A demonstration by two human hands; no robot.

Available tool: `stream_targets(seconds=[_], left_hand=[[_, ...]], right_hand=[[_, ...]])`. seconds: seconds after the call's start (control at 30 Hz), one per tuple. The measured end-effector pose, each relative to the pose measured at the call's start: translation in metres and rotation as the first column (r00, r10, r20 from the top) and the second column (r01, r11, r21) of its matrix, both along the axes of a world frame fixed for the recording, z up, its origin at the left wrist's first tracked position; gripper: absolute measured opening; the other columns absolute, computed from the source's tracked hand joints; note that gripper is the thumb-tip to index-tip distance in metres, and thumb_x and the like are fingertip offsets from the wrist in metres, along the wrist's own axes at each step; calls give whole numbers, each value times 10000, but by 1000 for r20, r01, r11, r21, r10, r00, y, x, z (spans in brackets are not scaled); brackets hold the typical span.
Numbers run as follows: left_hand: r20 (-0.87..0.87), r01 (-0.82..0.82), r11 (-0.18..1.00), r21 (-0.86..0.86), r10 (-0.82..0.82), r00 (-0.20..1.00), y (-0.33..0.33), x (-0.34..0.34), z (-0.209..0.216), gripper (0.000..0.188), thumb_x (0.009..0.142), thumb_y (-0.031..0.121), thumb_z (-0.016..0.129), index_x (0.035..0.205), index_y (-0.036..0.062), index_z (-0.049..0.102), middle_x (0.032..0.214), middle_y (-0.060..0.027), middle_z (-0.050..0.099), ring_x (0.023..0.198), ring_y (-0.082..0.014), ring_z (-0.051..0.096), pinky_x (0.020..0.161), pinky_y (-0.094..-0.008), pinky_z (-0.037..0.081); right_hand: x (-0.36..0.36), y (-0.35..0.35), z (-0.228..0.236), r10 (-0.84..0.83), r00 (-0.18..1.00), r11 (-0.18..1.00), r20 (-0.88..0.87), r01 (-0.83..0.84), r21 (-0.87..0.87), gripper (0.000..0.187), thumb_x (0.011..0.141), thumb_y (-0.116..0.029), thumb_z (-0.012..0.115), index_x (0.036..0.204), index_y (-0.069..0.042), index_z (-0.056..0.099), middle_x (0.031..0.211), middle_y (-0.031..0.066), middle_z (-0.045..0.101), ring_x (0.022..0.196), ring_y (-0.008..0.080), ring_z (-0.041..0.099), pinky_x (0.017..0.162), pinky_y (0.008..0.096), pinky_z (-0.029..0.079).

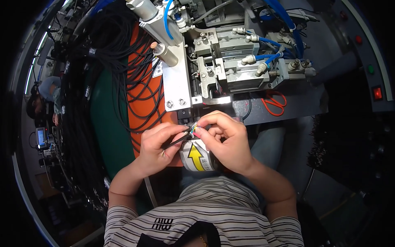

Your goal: Processing and connecting electrical wire harnesses using an automated terminal crimping machine.

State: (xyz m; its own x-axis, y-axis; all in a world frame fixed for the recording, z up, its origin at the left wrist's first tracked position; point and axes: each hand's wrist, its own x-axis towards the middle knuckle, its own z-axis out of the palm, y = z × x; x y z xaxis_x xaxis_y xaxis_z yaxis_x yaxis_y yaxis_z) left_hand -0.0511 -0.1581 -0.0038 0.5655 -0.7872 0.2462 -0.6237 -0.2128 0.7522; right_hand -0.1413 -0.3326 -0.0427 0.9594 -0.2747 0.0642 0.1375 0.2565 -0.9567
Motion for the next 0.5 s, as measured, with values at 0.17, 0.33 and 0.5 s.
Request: stream_targets(seconds=[0.17, 0.33, 0.5], left_hand=[[-141, -2, 999, -35, -3, 990, -1, 0, -7, 220, 804, -72, 662, 1017, -22, 637, 791, -118, 649, 633, -222, 620, 578, -292, 489], [50, -17, 998, -55, 20, 999, -8, 0, -8, 239, 800, -88, 655, 1028, -22, 632, 806, -124, 651, 644, -219, 636, 583, -285, 498], [-9, 54, 999, 5, -54, 999, -12, 6, -8, 202, 813, -16, 666, 1012, -20, 631, 811, -129, 658, 655, -247, 654, 565, -306, 507]], right_hand=[[2, -13, 6, 229, 953, 907, -196, -136, 398, 149, 915, 7, 598, 1057, 50, 615, 853, 57, 638, 564, 58, 561, 474, 163, 399], [2, -11, 3, 212, 964, 916, -163, -138, 377, 156, 942, -28, 579, 1070, 40, 636, 843, 64, 642, 537, 66, 555, 465, 173, 390], [1, -8, -1, 95, 994, 993, -56, -90, 80, 149, 934, -8, 574, 1052, 39, 653, 839, 67, 641, 546, 67, 555, 472, 184, 392]])
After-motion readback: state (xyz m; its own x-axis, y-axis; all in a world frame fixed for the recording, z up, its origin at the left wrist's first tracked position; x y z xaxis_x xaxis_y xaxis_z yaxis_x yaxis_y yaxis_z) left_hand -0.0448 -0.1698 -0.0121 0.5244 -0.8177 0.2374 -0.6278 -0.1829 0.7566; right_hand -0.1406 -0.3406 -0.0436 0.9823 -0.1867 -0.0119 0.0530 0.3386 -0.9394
